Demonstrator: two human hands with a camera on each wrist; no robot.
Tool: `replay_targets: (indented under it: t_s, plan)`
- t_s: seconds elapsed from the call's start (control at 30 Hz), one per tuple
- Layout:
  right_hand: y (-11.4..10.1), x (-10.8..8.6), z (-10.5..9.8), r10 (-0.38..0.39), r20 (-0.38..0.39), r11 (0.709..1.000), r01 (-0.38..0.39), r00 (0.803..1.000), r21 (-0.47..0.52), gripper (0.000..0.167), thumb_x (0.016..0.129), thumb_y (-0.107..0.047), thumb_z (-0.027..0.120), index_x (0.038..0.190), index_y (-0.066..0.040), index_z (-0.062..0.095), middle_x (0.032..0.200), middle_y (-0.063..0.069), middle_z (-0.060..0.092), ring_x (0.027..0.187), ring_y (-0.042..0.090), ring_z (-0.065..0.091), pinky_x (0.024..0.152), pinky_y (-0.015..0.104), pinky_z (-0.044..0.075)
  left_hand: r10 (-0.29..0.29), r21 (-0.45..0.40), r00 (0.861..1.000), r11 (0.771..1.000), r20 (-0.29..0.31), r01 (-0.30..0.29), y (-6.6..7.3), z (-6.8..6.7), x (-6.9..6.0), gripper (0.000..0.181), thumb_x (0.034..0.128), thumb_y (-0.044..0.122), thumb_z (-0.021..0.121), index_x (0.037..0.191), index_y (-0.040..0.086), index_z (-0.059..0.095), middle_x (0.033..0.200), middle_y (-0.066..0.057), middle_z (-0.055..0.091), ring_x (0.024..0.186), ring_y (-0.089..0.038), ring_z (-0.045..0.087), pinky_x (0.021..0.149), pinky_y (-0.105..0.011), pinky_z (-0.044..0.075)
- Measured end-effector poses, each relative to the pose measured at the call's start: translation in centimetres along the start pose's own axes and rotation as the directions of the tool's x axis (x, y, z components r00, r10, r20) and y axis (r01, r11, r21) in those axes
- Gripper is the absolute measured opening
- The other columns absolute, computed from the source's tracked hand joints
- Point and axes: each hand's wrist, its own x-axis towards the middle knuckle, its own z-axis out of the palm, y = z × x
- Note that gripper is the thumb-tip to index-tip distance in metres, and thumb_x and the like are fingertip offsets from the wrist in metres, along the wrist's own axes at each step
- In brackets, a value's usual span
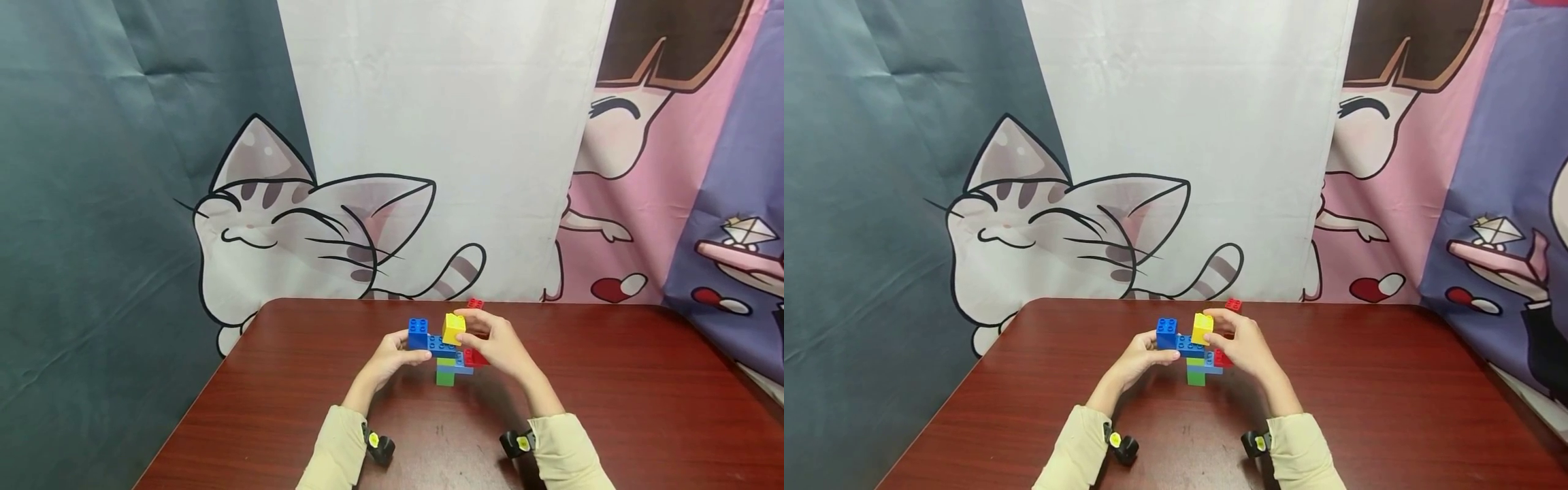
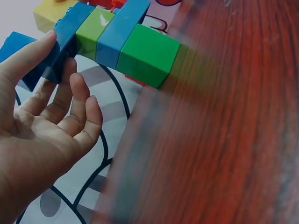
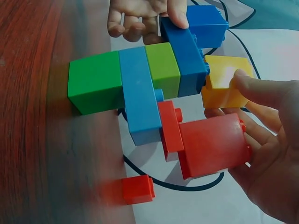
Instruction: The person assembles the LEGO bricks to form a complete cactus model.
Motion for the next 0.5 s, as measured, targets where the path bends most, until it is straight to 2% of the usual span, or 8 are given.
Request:
replay_targets:
  t_s: [0.23, 0.5]
  plan:
    - [-0.12, -0.11, 0.37, -0.018, -0.001, 1.000, 0.018, 1.000, -0.020, 0.044, 0.088, -0.015, 0.071, 0.130, -0.009, 0.059, 0.121, 0.018, 0.067, 0.107, 0.033, 0.066, 0.085, 0.037, 0.058, 0.000, -0.008, 1.000, 1.000, 0.007, 0.000, -0.14, 0.08, 0.12, 0.047, 0.0866, 0.024, 0.074, 0.126, 0.003, 0.060, 0.114, -0.016, 0.071, 0.089, -0.013, 0.066, 0.089, -0.034, 0.057]
    - [0.00, -0.01, 0.57, -0.015, 0.030, 0.999, 0.016, 0.999, -0.031, 0.046, 0.089, -0.019, 0.070, 0.133, -0.010, 0.057, 0.123, 0.018, 0.065, 0.109, 0.032, 0.063, 0.081, 0.033, 0.059, 0.001, -0.017, 1.000, 1.000, 0.006, -0.001, -0.07, 0.04, 0.09, 0.045, 0.0870, 0.023, 0.073, 0.125, 0.003, 0.061, 0.111, -0.014, 0.072, 0.088, -0.013, 0.066, 0.089, -0.036, 0.056]
